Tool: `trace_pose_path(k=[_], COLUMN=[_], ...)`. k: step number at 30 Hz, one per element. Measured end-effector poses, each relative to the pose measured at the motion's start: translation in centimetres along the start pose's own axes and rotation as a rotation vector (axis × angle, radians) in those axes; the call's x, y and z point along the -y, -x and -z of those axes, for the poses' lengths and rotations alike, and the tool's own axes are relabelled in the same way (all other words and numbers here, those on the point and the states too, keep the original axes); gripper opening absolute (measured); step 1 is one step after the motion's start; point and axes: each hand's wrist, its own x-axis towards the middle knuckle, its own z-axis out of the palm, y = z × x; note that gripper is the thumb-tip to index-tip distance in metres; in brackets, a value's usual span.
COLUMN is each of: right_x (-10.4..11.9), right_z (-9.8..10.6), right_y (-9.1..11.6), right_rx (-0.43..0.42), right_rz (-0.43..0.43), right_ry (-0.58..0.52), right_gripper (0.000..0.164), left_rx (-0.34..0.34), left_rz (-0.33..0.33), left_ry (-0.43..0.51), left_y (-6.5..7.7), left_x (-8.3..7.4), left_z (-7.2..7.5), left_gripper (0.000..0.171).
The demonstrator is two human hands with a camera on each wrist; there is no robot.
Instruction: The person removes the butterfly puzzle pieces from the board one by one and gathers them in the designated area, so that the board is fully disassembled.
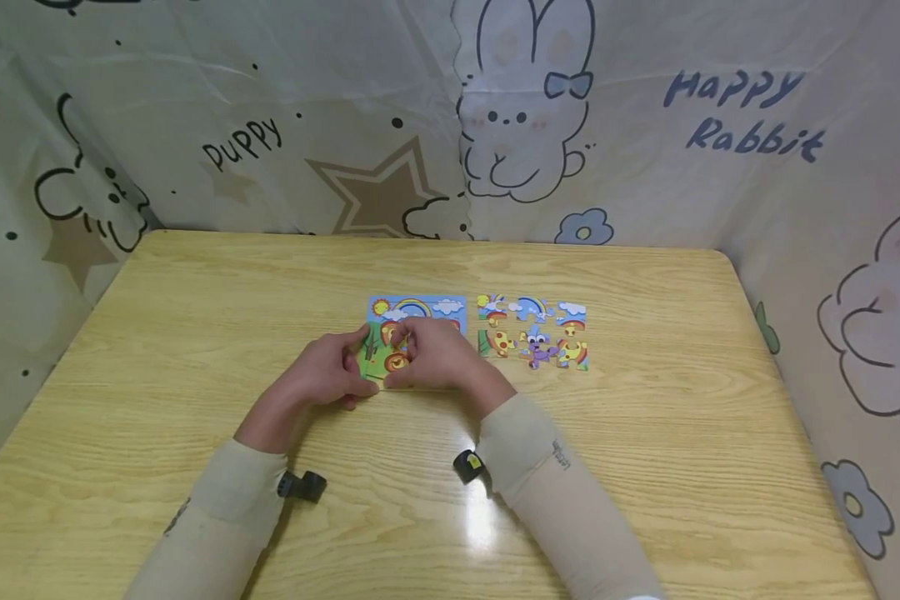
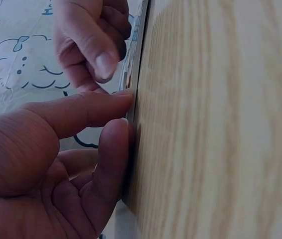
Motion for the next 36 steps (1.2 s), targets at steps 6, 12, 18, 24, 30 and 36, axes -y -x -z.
trace_pose_path(k=[6, 12, 18, 24, 30, 36], right_x=[0.4, 0.4, 0.4, -0.1, -0.9, -1.3], right_z=[-0.4, -0.4, -0.3, -0.2, 0.3, 1.2], right_y=[0.0, 0.0, 0.4, 1.7, 3.7, 5.8], right_rx=[-0.013, -0.022, -0.038, -0.083, -0.093, -0.111], right_rz=[-0.03, -0.047, -0.02, 0.048, -0.004, -0.009], right_ry=[0.09, 0.102, 0.058, 0.015, -0.03, -0.02], right_gripper=[0.044, 0.04, 0.039, 0.037, 0.037, 0.037], left_rx=[-0.005, -0.005, 0.0, -0.007, -0.015, -0.022], left_rz=[0.007, 0.002, 0.009, 0.024, 0.04, 0.047], left_ry=[0.004, 0.003, 0.01, 0.015, 0.027, 0.021], left_y=[0.0, 0.0, -0.1, -0.1, 0.0, 0.0], left_x=[0.0, -0.1, 0.0, 0.1, 0.0, -0.1], left_z=[0.0, 0.0, 0.0, -0.1, -0.2, -0.3], left_gripper=[0.099, 0.099, 0.099, 0.1, 0.1, 0.099])
